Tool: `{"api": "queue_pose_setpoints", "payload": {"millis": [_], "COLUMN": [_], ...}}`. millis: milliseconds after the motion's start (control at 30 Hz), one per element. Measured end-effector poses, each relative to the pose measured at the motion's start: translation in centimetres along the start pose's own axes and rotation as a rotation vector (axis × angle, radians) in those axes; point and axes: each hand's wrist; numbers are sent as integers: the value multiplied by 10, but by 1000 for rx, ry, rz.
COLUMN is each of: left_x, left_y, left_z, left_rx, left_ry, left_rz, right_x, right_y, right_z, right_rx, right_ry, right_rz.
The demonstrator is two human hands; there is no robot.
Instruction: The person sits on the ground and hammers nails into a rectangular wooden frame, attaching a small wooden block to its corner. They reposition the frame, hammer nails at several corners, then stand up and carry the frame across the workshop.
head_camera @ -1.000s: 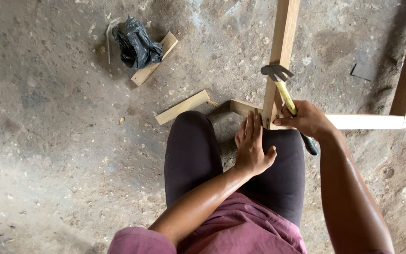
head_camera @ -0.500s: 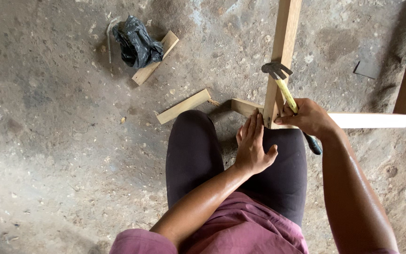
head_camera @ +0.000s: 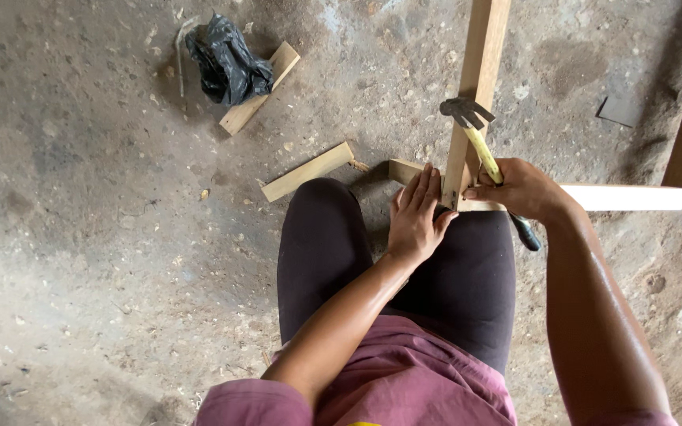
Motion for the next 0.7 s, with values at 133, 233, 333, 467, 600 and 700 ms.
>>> {"api": "queue_pose_setpoints", "payload": {"millis": [133, 233, 333, 467, 600, 700], "left_x": [9, 13, 15, 16, 15, 15], "left_y": [9, 13, 19, 32, 38, 36], "left_z": [-1, -1, 2, 3, 0, -1], "left_rx": [173, 343, 205, 224, 101, 114], "left_ry": [-57, -76, -80, -42, -81, -67], "left_rz": [20, 57, 93, -31, -36, -7], "right_x": [3, 2, 1, 0, -2, -3], "right_y": [-2, -3, -3, -3, -3, -3], "right_z": [-2, -2, -1, 1, 0, 1], "right_rx": [-38, -42, -19, -21, -28, -29], "right_ry": [-22, -25, 1, -5, -2, -11], "right_rz": [13, 16, 20, 24, -4, 6]}}
Point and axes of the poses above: each hand's wrist, its own x-axis towards the middle knuckle, its own y-axis out of the palm, z = x × y, and after that the axes turned 4 degrees about y, right-handed
